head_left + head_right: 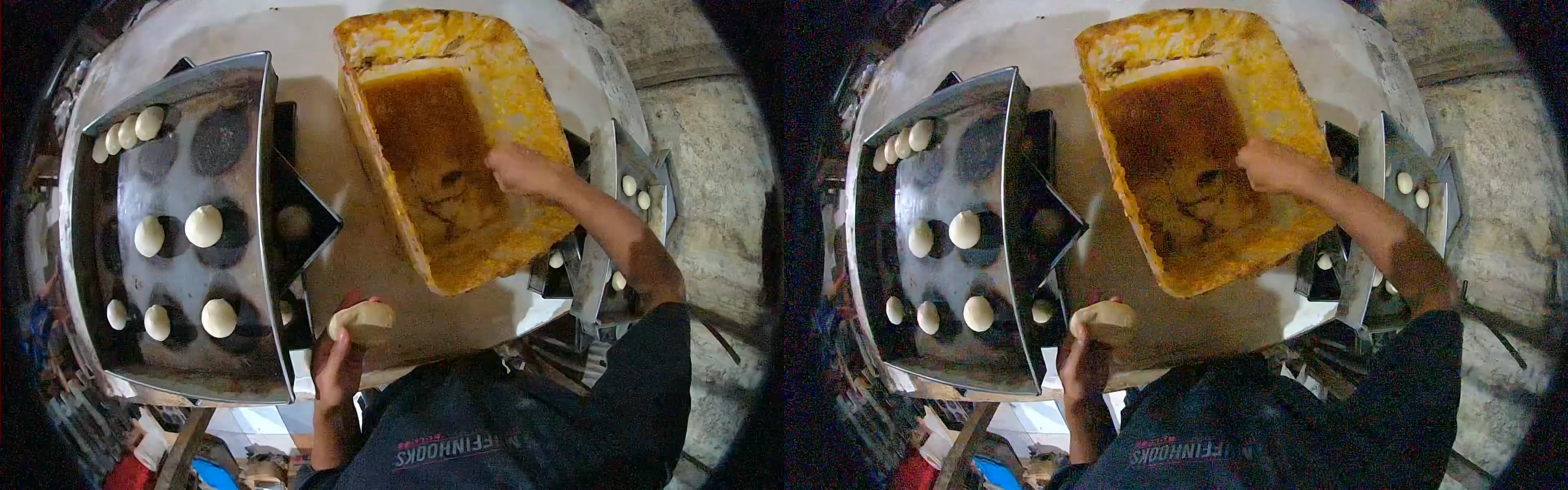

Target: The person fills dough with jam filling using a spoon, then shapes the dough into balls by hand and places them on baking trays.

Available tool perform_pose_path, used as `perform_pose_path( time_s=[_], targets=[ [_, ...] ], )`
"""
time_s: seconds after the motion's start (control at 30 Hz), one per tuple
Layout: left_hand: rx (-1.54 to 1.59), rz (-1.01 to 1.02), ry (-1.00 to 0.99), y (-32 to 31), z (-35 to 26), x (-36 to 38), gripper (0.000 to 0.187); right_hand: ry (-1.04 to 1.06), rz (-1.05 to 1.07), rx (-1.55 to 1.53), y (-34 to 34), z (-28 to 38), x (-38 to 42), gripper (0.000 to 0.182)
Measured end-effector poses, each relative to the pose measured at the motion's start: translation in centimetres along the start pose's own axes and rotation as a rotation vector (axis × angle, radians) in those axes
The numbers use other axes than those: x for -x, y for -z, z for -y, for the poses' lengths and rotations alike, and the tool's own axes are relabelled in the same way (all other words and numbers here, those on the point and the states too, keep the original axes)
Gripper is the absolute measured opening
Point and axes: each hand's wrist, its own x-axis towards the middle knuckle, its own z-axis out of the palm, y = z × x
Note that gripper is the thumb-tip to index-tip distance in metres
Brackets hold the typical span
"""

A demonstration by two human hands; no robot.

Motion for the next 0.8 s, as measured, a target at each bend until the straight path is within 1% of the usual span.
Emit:
perform_pose_path(
  time_s=[0.07,0.1,0.17,0.2,0.23,0.27,0.3,0.33,0.37,0.4,0.47,0.5,0.57,0.6,0.63,0.67,0.7,0.77,0.8],
  targets=[
    [0.026,-0.016,0.007,0.1,0.0,-0.1,0.06,0.044,0.288,0.03,1.1,1.3,0.6,0.013],
    [0.045,-0.023,0.007,0.0,0.0,-0.2,0.058,0.044,0.294,0.027,0.3,1.0,0.3,0.013],
    [0.032,-0.007,0.005,-0.3,-0.3,-0.6,0.061,0.581,0.558,0.302,-1.3,0.4,-0.4,0.015],
    [0.061,0.043,-0.015,-0.8,-0.7,-0.7,0.059,0.582,0.558,0.301,-1.7,-0.3,-0.1,0.015],
    [0.09,0.092,-0.036,-1.1,-0.9,-0.6,0.057,0.488,0.441,0.124,-1.7,-0.6,0.4,0.018],
    [0.088,0.091,-0.038,-1.3,-1.0,-0.4,0.057,0.392,0.322,-0.051,-1.7,-0.7,0.7,0.021],
    [0.029,0.101,-0.082,-1.4,-1.0,-0.2,0.056,0.395,0.32,-0.05,-0.3,0.2,1.3,0.021],
    [-0.031,0.113,-0.127,-1.6,-1.0,0.1,0.055,0.328,0.369,-0.319,1.5,0.9,2.3,0.023],
    [-0.035,0.116,-0.129,-2.0,-0.9,0.3,0.055,0.255,0.413,-0.587,3.1,1.8,3.5,0.025],
    [-0.021,0.085,-0.143,-2.5,-0.8,0.5,0.054,0.255,0.405,-0.586,3.9,2.2,4.8,0.025],
    [-0.009,0.06,-0.165,-3.6,-0.6,0.7,0.054,0.146,0.296,-0.802,4.9,3.3,7.6,0.023],
    [0.015,0.058,-0.169,-4.2,-0.6,0.7,0.054,0.151,0.288,-0.798,5.3,4.1,9.0,0.023],
    [0.033,0.054,-0.185,-5.6,-0.8,1.0,0.054,0.094,0.2,-1.044,5.5,6.2,11.9,0.02],
    [0.098,0.055,-0.154,-6.4,-1.2,1.2,0.054,0.108,0.194,-1.043,4.9,7.5,13.1,0.02],
    [0.161,0.054,-0.124,-7.3,-1.4,1.5,0.054,0.274,-0.07,-0.934,4.2,9.1,14.2,0.021],
    [0.211,0.109,-0.152,-8.3,-1.5,1.9,0.055,0.435,-0.333,-0.815,3.5,10.6,15.2,0.025],
    [0.199,0.102,-0.162,-8.5,-1.3,2.1,0.055,0.45,-0.339,-0.823,2.6,12.1,16.1,0.025],
    [0.35,0.177,0.004,-8.4,-0.9,2.7,0.056,0.515,-0.57,-0.522,0.4,14.6,17.5,0.047],
    [0.357,0.159,-0.008,-8.5,-0.7,3.0,0.055,0.526,-0.581,-0.532,-1.4,15.6,17.6,0.047]
  ],
)
